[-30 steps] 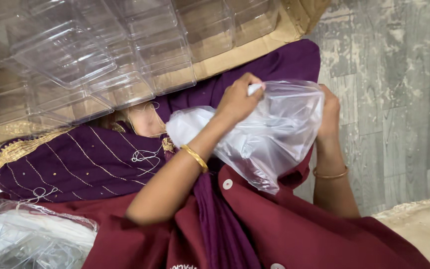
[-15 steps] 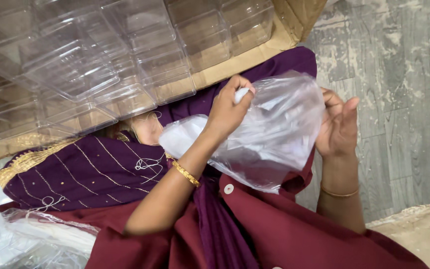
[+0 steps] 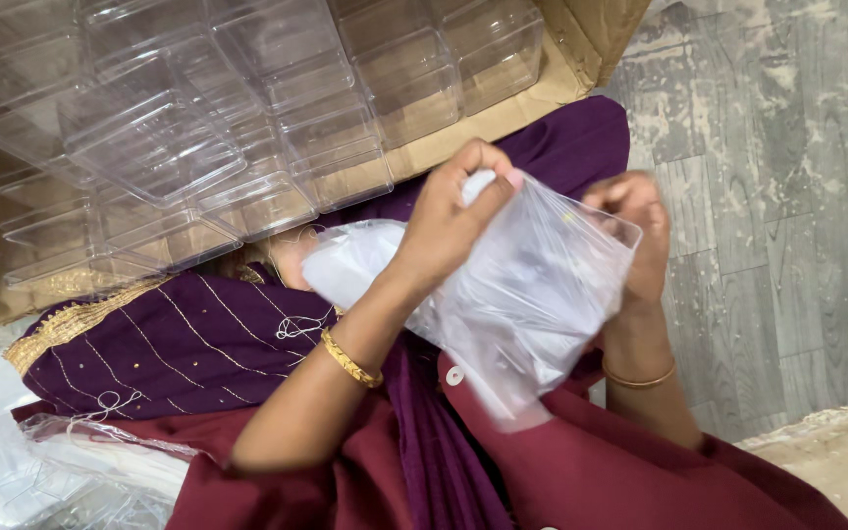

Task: The person sits on the floor and repeatedly picks up clear plastic containers from a large cardboard box. They place each container into a white plastic bag, then set the bag aside. The process is repeated for multiple containers.

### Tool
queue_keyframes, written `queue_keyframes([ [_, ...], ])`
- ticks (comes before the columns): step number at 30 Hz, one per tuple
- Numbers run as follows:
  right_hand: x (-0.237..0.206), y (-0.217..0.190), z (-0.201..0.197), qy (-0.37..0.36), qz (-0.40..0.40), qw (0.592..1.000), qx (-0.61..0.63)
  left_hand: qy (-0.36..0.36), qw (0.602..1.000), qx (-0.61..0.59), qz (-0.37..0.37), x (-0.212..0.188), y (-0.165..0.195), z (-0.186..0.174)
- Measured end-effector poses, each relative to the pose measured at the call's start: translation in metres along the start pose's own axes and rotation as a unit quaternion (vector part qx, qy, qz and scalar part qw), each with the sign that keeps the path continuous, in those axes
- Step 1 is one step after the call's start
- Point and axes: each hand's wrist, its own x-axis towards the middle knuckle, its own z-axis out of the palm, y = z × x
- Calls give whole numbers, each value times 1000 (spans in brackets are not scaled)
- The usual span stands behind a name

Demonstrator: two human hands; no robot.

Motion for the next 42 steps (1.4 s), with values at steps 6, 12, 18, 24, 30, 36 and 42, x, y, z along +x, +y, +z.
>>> queue_keyframes([
  [6, -11, -6, 38, 76, 4, 980, -183, 131, 990, -8, 60, -2, 5, 2],
  [12, 9, -1, 33, 79, -94, 975, -187, 45, 991, -110, 59, -9, 13, 10],
  [18, -10, -11, 31, -196, 154, 941, -229, 17, 985, 50, 167, 8, 27, 6],
  [24, 5, -13, -87, 89, -25, 977, -193, -50, 999, 15, -6, 12, 16, -7],
  [30, 100, -23, -250, 426, -131, 865, -230, -27, 989, -109, -99, -15, -3, -45],
  [36, 114, 4, -102, 149, -152, 933, -289, 3, 978, -163, -132, -22, -9, -52],
  [42, 31, 56, 58, -102, 174, 938, -282, -1, 984, -164, -66, -25, 7, -60],
])
